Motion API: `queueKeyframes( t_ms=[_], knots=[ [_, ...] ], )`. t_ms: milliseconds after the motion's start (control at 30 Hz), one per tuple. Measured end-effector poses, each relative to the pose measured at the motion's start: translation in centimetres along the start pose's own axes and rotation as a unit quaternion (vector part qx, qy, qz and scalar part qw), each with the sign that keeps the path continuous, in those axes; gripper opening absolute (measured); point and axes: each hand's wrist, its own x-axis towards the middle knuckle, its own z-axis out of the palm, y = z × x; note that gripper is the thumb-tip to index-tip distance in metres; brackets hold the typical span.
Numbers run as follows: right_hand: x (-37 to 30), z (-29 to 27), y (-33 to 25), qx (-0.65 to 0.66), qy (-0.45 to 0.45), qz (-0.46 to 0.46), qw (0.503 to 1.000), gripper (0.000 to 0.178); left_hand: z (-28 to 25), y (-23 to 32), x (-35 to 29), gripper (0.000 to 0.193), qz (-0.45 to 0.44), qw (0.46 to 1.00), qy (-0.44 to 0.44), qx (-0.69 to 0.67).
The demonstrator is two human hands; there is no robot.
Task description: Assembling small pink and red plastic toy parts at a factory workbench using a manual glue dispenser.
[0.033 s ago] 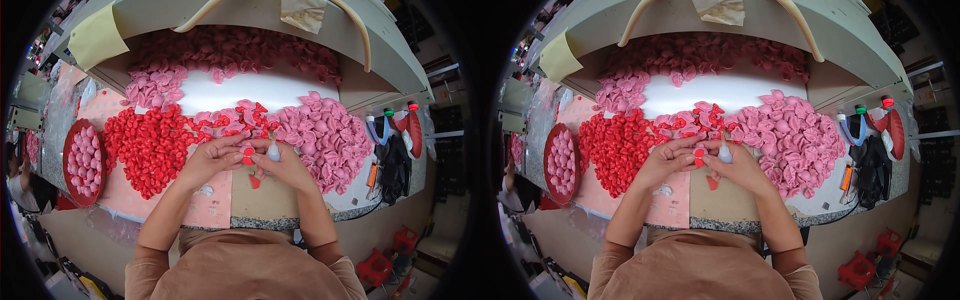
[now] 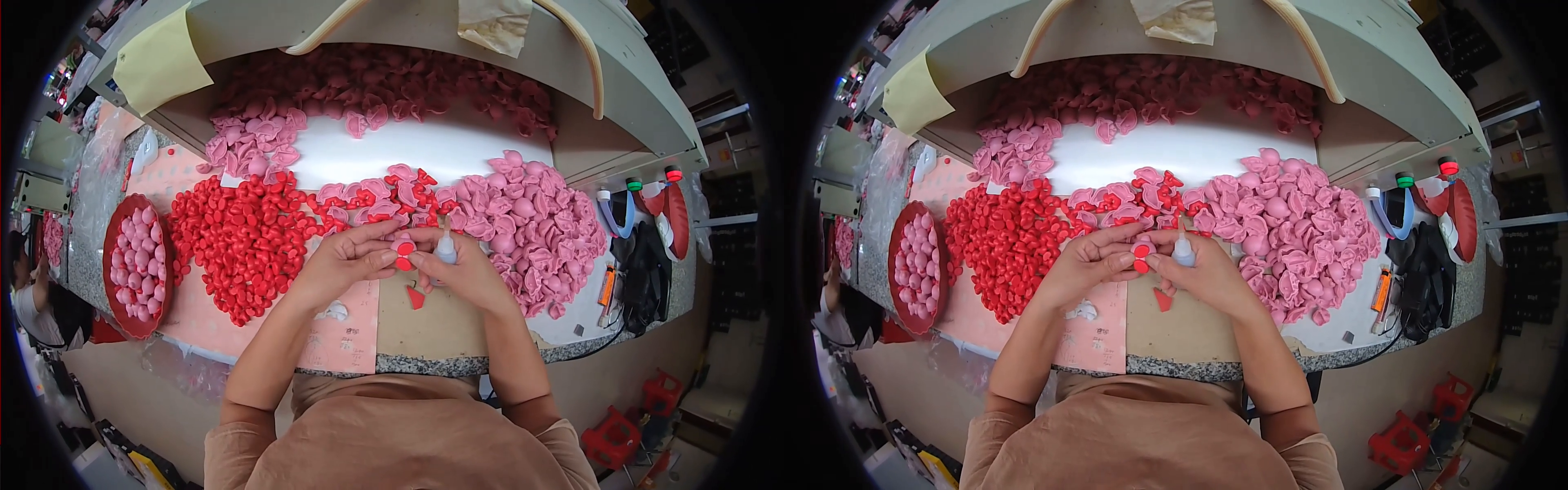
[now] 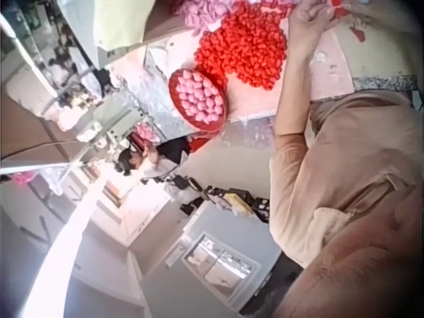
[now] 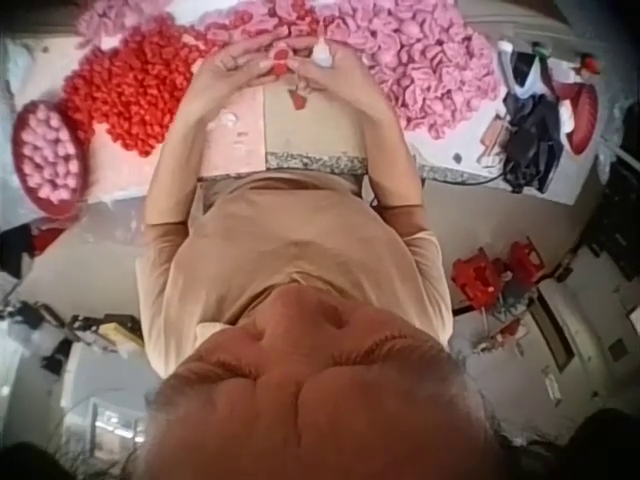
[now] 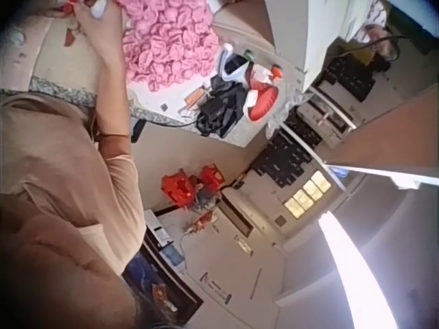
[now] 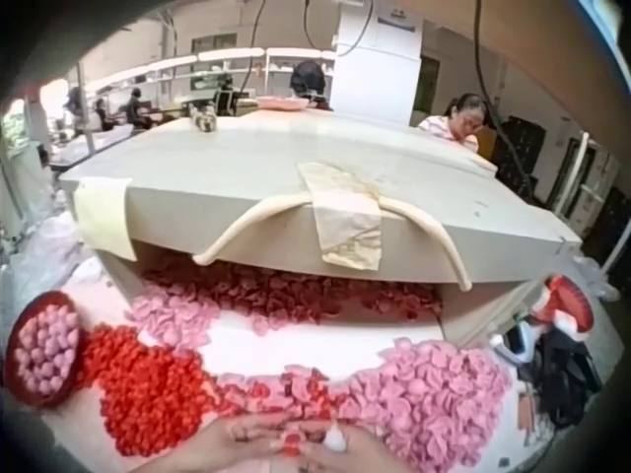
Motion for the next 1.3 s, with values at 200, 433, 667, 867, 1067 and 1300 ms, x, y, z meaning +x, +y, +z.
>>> queueKeyframes(
  t_ms=[200,433,667,867,1067,1300],
  knots=[
    [0.1,0.0,0.7,0.057,-0.02,0.018,0.998,0.03,-0.1,0.4,-0.4,0.039,0.012,1.0,-0.003,0.017],
    [0.3,0.0,0.8,0.06,-0.041,0.029,0.997,0.031,-0.6,-0.2,-0.4,0.034,0.02,0.999,-0.01,0.026],
    [0.4,0.3,1.3,0.052,-0.016,0.041,0.998,0.029,-1.2,-0.7,-0.2,0.032,0.01,1.0,0.006,0.028],
    [0.6,0.5,1.6,0.046,-0.007,0.041,0.998,0.024,-1.2,-0.9,-0.2,0.031,0.011,0.999,0.016,0.033],
    [0.6,0.4,1.7,0.044,-0.013,0.045,0.998,0.027,-1.2,-1.2,0.0,0.027,0.056,0.996,0.017,0.06],
    [0.5,0.5,2.2,0.058,-0.01,0.038,0.998,0.027,-1.1,-1.1,-0.1,0.027,0.068,0.994,0.012,0.08]
  ],
)
